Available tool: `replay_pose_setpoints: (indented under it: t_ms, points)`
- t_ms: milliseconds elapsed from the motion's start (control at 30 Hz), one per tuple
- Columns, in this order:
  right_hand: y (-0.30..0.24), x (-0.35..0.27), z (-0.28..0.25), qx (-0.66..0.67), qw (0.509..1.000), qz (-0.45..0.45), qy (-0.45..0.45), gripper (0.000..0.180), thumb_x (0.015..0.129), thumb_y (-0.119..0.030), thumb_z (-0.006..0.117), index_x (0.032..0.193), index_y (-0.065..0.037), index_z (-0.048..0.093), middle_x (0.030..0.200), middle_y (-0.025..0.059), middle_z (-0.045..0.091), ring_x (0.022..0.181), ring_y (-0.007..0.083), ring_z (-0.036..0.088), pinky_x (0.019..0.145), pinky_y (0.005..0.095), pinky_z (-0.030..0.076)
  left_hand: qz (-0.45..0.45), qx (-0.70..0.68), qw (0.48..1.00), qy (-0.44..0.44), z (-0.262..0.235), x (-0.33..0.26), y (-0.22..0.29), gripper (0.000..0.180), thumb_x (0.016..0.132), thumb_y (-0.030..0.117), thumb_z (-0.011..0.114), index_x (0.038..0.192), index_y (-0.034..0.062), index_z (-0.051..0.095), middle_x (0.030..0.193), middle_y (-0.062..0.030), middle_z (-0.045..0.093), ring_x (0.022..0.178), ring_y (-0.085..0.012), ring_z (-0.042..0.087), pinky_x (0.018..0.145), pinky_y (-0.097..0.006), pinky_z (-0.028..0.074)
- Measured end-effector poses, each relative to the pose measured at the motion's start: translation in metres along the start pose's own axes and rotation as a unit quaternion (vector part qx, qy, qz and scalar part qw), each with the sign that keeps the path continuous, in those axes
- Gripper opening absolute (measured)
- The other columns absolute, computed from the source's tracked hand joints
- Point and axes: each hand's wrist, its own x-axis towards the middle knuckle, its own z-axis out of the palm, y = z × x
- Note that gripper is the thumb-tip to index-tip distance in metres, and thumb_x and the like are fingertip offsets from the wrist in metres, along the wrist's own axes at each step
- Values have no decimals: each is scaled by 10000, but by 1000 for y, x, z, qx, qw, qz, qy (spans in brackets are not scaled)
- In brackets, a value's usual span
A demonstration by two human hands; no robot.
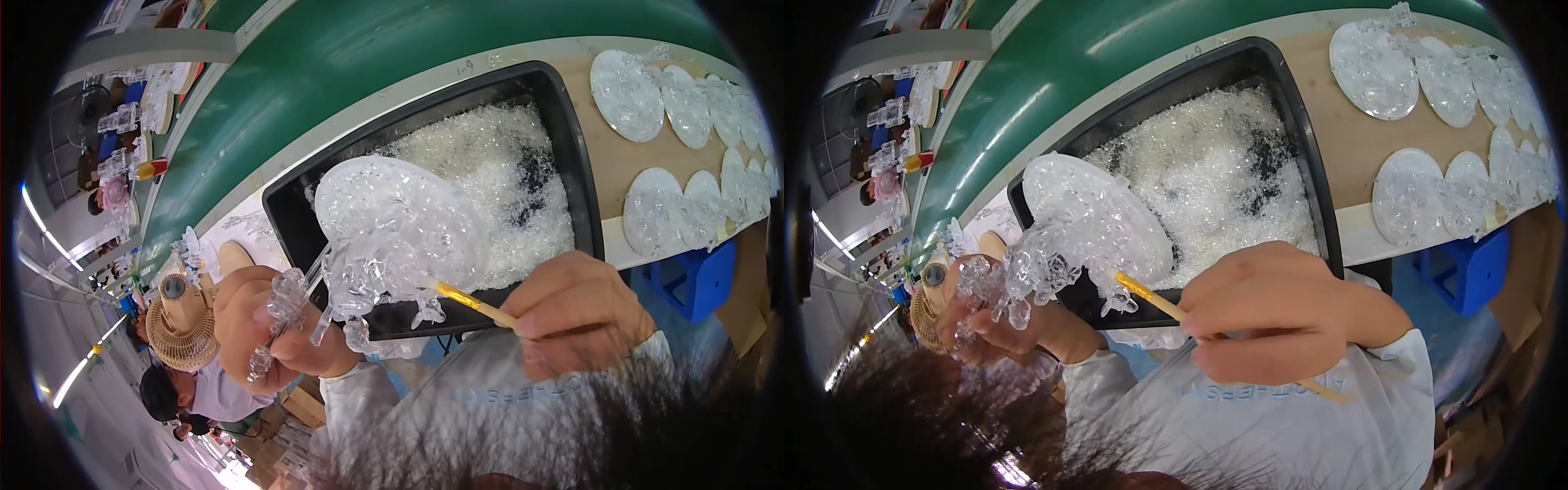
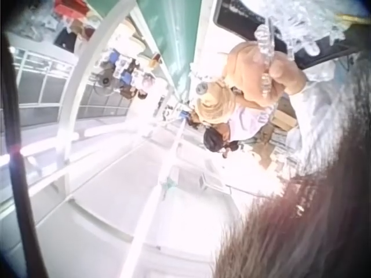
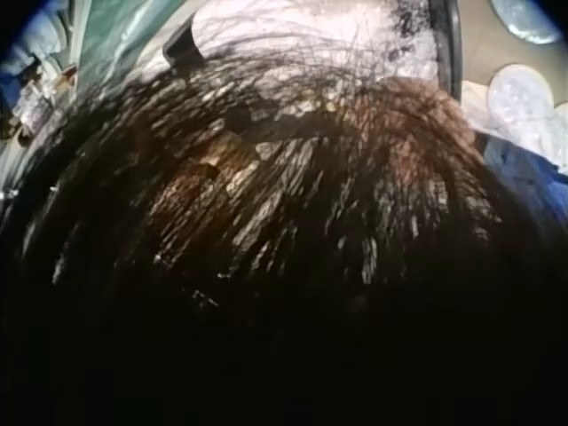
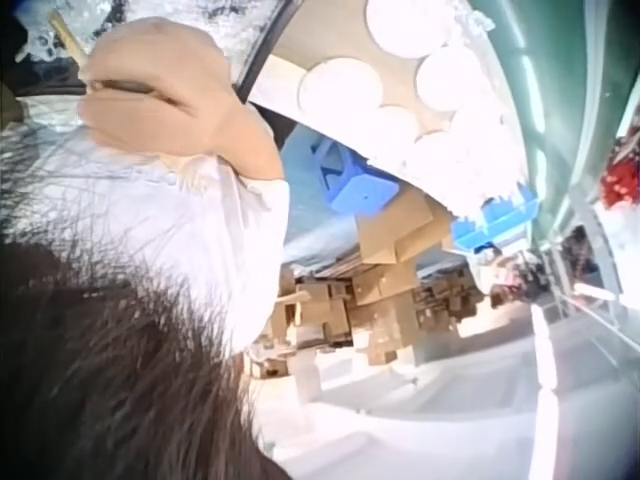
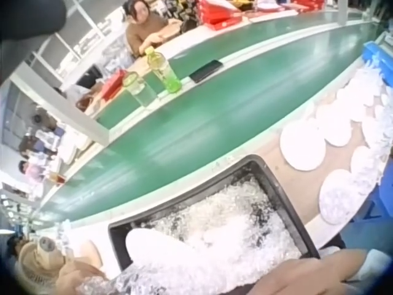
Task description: Brushing off debris and inspecting decorative light fixture components on a factory assembly line.
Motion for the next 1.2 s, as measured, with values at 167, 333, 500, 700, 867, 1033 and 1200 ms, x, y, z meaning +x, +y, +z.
replay_pose_setpoints:
  t_ms: [167, 333, 500, 700, 867, 1033, 1200]
  points:
    - [1, 3, 3, -53, 997, 27, -41, 230, 673, 47, 769, 878, 12, 671, 965, 157, 659, 763, 284, 676, 540, 309, 552, -5, -36, 998, -41, -7, -3, -3, 492, 1001, 444, 570, 831, -15, 520, 513, -75, 496, 458, -238, 493, 448, -341, 406]
    - [8, 2, 1, -97, 994, -44, -28, 222, 668, 45, 755, 867, 13, 661, 976, 157, 655, 759, 280, 673, 543, 311, 554, -26, -136, 990, -10, -6, -18, -10, 291, 853, 260, 588, 918, -16, 523, 793, -199, 555, 775, -288, 559, 710, -387, 460]
    - [8, 0, 7, -98, 993, -70, -14, 201, 679, 40, 744, 855, 13, 650, 988, 162, 657, 768, 290, 673, 546, 320, 566, 84, -91, 987, -100, -20, -4, -19, 335, 1008, 269, 534, 1122, -46, 550, 515, -53, 522, 415, -194, 476, 430, -340, 404]
    - [1, 2, 3, -96, 994, -26, -47, 189, 703, 23, 745, 863, 8, 647, 1003, 162, 661, 799, 296, 675, 546, 324, 572, 116, -125, 977, -126, -22, -3, -28, 332, 998, 249, 539, 1141, -50, 543, 515, -57, 525, 416, -193, 475, 429, -335, 407]
    - [2, -2, 2, -106, 993, -24, -42, 191, 705, 18, 744, 867, 0, 645, 1008, 155, 664, 792, 297, 678, 551, 331, 577, 94, -103, 987, -79, -10, -5, -20, 331, 993, 254, 552, 1129, -48, 550, 531, -74, 531, 420, -198, 475, 430, -332, 407]
    - [4, 0, 0, -131, 989, -35, -64, 181, 722, 25, 730, 874, -10, 638, 1010, 154, 671, 806, 284, 682, 565, 331, 583, 39, -74, 992, -89, -19, -13, -14, 313, 928, 273, 569, 946, -35, 524, 802, -232, 620, 756, -345, 635, 706, -424, 525]
    - [-3, 0, 3, -87, 995, -36, -30, 177, 734, 32, 723, 874, -19, 627, 997, 151, 667, 782, 279, 679, 562, 333, 581, -36, -29, 998, -34, -14, -12, 5, 388, 928, 315, 661, 918, -58, 554, 807, -201, 630, 774, -328, 639, 696, -427, 530]
